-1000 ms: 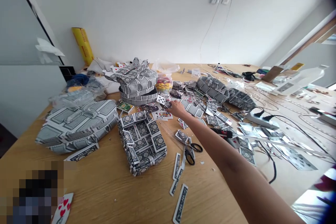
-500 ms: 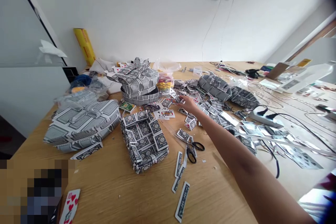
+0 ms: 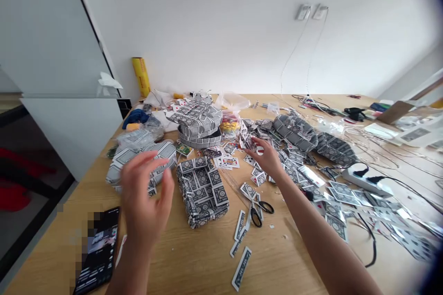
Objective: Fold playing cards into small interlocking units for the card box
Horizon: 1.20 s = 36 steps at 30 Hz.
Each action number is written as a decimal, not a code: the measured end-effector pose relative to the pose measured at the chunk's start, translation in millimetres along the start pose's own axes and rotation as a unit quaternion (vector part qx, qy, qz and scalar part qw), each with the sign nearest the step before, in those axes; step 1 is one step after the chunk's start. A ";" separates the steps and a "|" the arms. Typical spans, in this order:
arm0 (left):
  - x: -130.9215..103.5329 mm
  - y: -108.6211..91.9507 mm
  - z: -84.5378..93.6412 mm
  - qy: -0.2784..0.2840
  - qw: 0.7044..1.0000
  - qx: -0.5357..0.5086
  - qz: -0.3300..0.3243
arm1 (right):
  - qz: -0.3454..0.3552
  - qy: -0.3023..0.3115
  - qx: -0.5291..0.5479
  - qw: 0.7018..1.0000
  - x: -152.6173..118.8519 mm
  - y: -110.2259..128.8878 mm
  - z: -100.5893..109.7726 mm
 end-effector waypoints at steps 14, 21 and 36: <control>132.2 96.5 -147.6 0.231 0.953 0.182 -0.069 | 0.000 0.041 -0.100 0.994 -15.1 -29.1 -47.2; 192.6 112.5 -154.5 0.241 0.964 0.114 -0.023 | 0.017 0.012 -0.073 0.997 -22.9 -36.1 -44.9; 237.6 151.5 -103.9 0.122 0.921 -0.251 0.271 | 0.024 0.014 -0.018 0.999 -34.4 -32.0 -63.8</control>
Point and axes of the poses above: each hand's wrist, its own x-axis towards the middle knuckle, its own z-axis out of the back of the hand, y = z × x, the point moved 7 cm from there along x, towards the middle knuckle, and after that the axes turned 3 degrees about y, right-handed, at the moved point
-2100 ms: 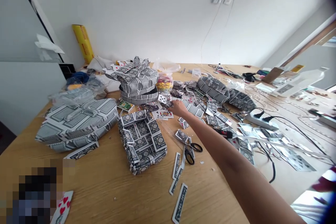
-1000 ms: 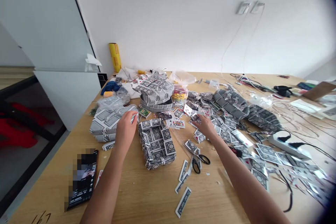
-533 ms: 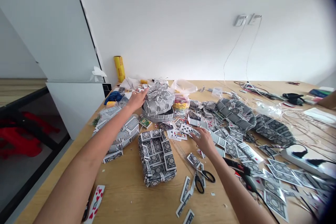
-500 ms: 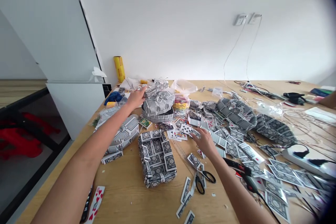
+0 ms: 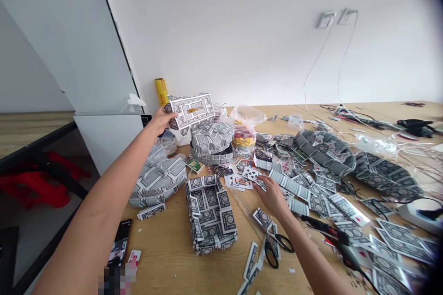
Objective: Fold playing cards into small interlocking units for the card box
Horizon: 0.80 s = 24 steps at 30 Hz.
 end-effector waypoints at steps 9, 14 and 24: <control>-10.8 3.9 -5.9 0.050 0.996 -0.074 0.015 | 0.004 -0.005 0.003 1.000 -5.9 -1.6 -6.1; -16.5 1.8 -9.4 0.077 0.991 -0.103 0.024 | 0.010 -0.005 0.002 1.000 -9.7 -4.8 -8.8; -30.3 2.4 -23.8 0.113 0.983 -0.134 0.046 | 0.007 -0.004 0.008 1.000 -16.1 -7.1 -12.6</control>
Point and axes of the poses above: each hand's wrist, its own x-axis towards the middle knuckle, its own z-axis out of the back of the hand, y = z × x, the point moved 7 cm from there along x, towards the middle knuckle, and after that the axes turned 3 degrees about y, right-handed, at the moved point
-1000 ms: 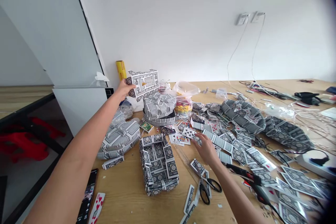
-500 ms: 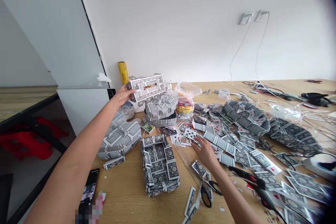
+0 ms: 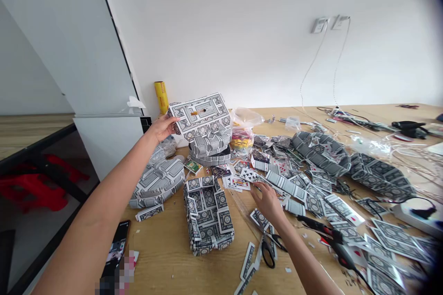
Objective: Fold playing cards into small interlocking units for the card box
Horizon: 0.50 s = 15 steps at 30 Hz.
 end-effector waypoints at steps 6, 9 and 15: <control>-7.8 -2.0 -9.4 0.016 1.000 -0.003 -0.005 | -0.004 -0.001 0.010 1.000 -2.7 -2.0 -1.0; -9.7 -3.3 -11.6 0.018 1.000 -0.006 -0.006 | -0.006 0.002 0.020 1.000 -3.0 -1.3 -1.1; -19.2 -3.3 -17.1 0.017 1.000 -0.007 -0.001 | -0.022 0.006 0.047 0.999 -4.6 3.1 1.5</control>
Point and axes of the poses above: each hand's wrist, its own x-axis towards the middle knuckle, its own z-axis out of the back of the hand, y = z × x, the point moved 7 cm from there along x, towards the middle knuckle, and after that the axes turned 3 degrees about y, right-handed, at the moved point
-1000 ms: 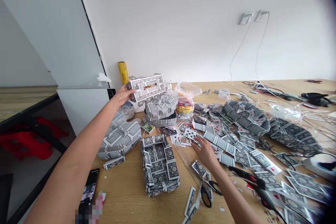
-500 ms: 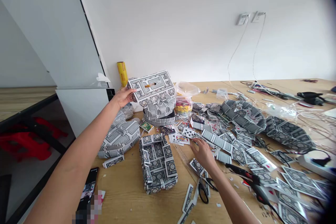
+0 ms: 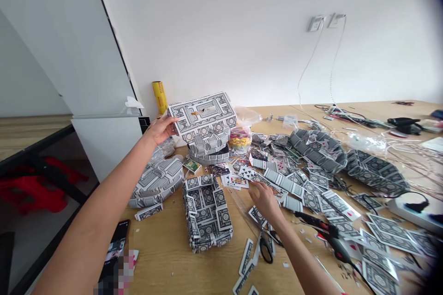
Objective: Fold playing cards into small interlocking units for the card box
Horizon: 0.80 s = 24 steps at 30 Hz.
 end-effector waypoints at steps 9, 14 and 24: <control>-44.3 -1.1 -24.3 -0.041 0.989 0.065 -0.130 | 0.001 0.032 0.105 0.994 9.9 51.3 16.7; -87.3 7.2 -47.1 -0.076 0.928 0.258 -0.259 | 0.037 0.047 0.228 0.972 25.8 108.0 31.9; -177.8 13.3 -132.9 0.092 0.636 0.521 -0.562 | -0.019 0.060 0.563 0.824 26.4 162.8 50.9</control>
Point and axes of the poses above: each hand's wrist, its own x-axis towards the middle knuckle, its own z-axis out of the back of the hand, y = z × x, the point moved 7 cm from there along x, towards the middle knuckle, and after that the axes turned 3 degrees about y, right-handed, at the moved point
